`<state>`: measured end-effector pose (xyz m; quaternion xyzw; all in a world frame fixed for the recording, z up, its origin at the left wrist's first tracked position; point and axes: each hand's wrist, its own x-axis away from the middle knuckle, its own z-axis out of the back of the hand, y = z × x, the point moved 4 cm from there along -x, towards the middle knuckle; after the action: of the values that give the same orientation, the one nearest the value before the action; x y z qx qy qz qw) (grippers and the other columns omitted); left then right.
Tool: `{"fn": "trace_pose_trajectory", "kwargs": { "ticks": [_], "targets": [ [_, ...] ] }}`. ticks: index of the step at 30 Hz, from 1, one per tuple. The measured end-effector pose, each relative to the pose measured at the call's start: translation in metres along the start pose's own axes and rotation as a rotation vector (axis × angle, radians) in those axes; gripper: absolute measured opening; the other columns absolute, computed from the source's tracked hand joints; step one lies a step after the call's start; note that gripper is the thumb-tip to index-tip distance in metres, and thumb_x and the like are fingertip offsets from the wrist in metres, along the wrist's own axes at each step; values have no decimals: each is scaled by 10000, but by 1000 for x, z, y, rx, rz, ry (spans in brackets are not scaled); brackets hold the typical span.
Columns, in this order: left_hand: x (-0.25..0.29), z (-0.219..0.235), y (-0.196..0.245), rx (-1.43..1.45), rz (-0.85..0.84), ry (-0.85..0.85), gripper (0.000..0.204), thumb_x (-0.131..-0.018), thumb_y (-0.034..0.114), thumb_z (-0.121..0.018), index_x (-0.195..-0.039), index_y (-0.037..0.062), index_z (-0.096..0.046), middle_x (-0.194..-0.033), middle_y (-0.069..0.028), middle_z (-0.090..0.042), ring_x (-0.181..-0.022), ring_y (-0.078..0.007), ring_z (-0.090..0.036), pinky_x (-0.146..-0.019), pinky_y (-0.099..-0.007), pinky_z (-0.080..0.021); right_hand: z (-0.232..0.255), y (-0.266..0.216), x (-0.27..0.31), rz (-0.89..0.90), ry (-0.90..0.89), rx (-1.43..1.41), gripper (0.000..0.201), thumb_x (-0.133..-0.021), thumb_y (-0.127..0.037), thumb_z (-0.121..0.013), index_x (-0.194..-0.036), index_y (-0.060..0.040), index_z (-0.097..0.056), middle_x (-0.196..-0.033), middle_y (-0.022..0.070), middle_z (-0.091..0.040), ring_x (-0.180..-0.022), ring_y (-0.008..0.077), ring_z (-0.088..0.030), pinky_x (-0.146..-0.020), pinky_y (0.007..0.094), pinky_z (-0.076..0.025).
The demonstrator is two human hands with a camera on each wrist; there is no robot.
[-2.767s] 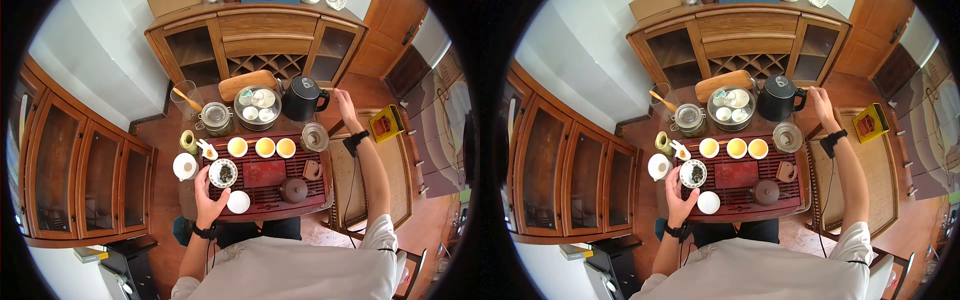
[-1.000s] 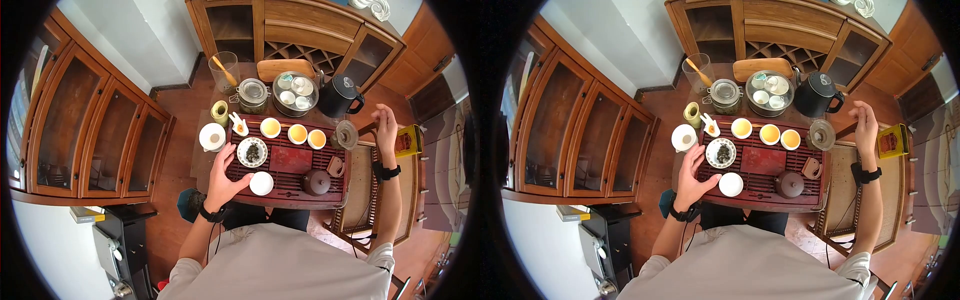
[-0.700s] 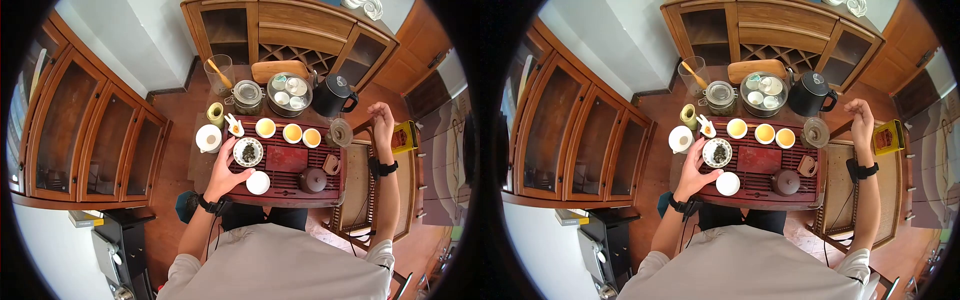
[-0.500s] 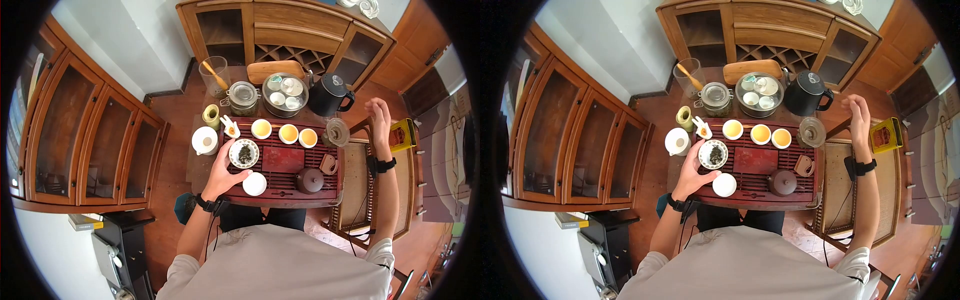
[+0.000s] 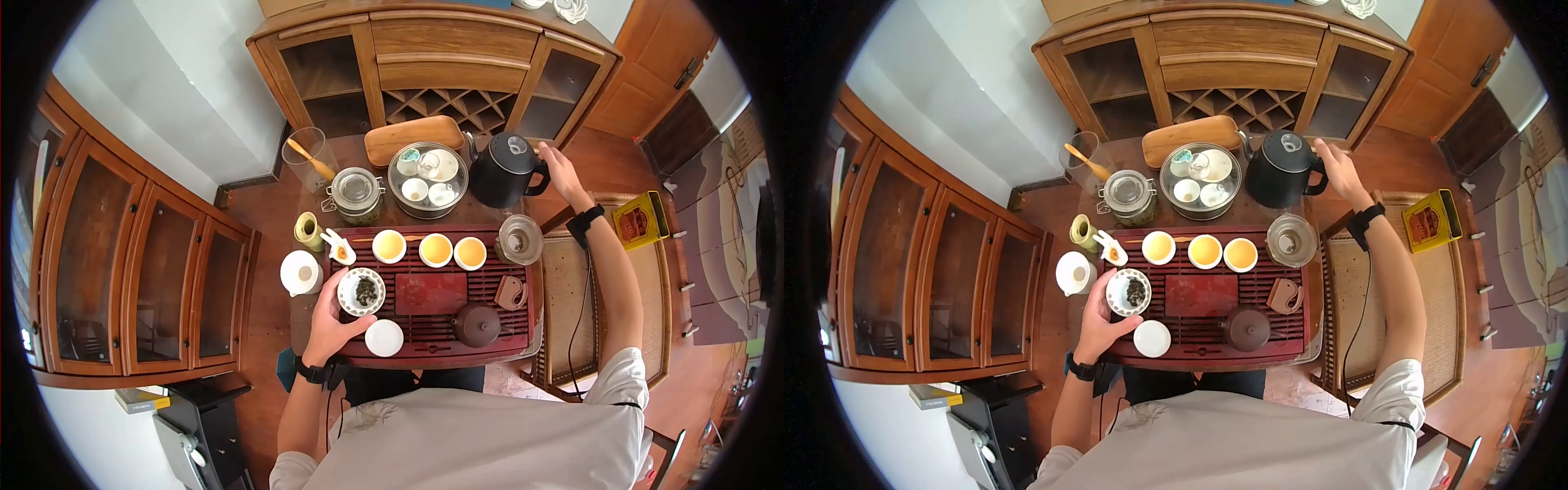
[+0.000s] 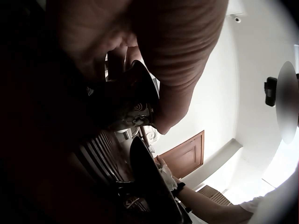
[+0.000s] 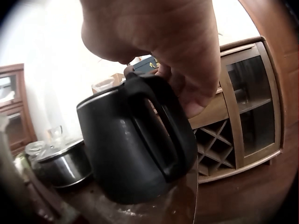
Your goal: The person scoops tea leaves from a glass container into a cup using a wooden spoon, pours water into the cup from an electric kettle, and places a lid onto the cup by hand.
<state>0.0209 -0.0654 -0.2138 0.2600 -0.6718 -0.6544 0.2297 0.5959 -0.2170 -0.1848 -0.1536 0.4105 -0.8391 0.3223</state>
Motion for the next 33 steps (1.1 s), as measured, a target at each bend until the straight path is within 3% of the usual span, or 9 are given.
{"fn": "trace_pose_trajectory", "kwargs": {
  "ticks": [4, 6, 9, 10, 14, 22, 25, 26, 33],
  "targets": [
    [0, 1, 0, -13, 10, 22, 981, -759, 30, -941, -1568, -4, -387, -1508, -131, -532, -1392, -221, -540, -1199, -394, -430, -14, 11, -3, 8, 78, -17, 768, -1069, -641, -467, -1342, 46, -674, -1145, 235, -747, -1130, 330, -690, -1042, 402, -486],
    [0, 1, 1, -20, 17, 23, 980, -760, 27, -938, -1568, -4, -385, -1507, -131, -533, -1393, -221, -539, -1200, -395, -429, -16, 11, -1, -101, -11, -138, 796, -1058, -653, -479, -1269, 79, -708, -803, 150, -724, -793, 237, -708, -792, 349, -549],
    [0, 1, 0, -27, 21, 25, 978, -759, 19, -933, -1566, -4, -381, -1503, -130, -534, -1394, -219, -538, -1201, -396, -428, -26, 23, -5, -159, 47, -363, 816, -1053, -659, -484, -1194, 105, -732, -601, 56, -609, -542, 144, -582, -554, 302, -469],
    [0, 1, 0, -32, 21, 22, 977, -758, 14, -931, -1564, -4, -381, -1501, -130, -534, -1393, -218, -538, -1201, -397, -429, -30, 25, -5, -166, 106, -433, 773, -1056, -636, -489, -964, 81, -763, -566, 71, -593, -473, 145, -538, -473, 307, -410],
    [0, 2, 1, -29, 27, 30, 985, -750, 8, -933, -1564, -4, -379, -1500, -131, -536, -1393, -218, -539, -1202, -397, -429, -36, 42, -18, -135, 140, -573, 692, -1057, -533, -499, -628, -7, -633, -522, 86, -581, -430, 175, -530, -452, 323, -406],
    [-1, -1, 7, -3, 35, 32, 971, -744, 8, -938, -1553, 4, -401, -1494, -125, -544, -1393, -218, -539, -1203, -399, -427, -26, 32, -24, -93, 201, -758, 552, -1059, -398, -474, -629, -64, -564, -488, 51, -485, -406, 182, -482, -455, 340, -427],
    [1, 0, 5, -18, 38, 42, 964, -744, 5, -936, -1550, 5, -407, -1493, -124, -545, -1392, -217, -539, -1204, -400, -427, -6, 23, -27, -69, 227, -809, 394, -1038, -432, -531, -809, -116, -588, -507, -7, -441, -419, 160, -445, -478, 330, -444],
    [1, -1, 6, -33, 41, 45, 962, -740, 4, -936, -1544, 5, -409, -1490, -123, -547, -1387, -215, -544, -1199, -396, -432, 3, -3, -19, -43, 239, -790, 520, -1068, -411, -467, -675, -92, -583, -494, 22, -485, -410, 176, -475, -461, 334, -433],
    [1, -2, 3, -51, -7, 74, 936, -729, -3, -927, -1516, 4, -421, -1456, -116, -561, -1361, -206, -562, -1181, -387, -456, 52, -75, 19, -4, 218, -948, 455, -1062, -402, -516, -695, -137, -562, -502, -15, -429, -451, 148, -434, -500, 313, -410]
  ]
}}
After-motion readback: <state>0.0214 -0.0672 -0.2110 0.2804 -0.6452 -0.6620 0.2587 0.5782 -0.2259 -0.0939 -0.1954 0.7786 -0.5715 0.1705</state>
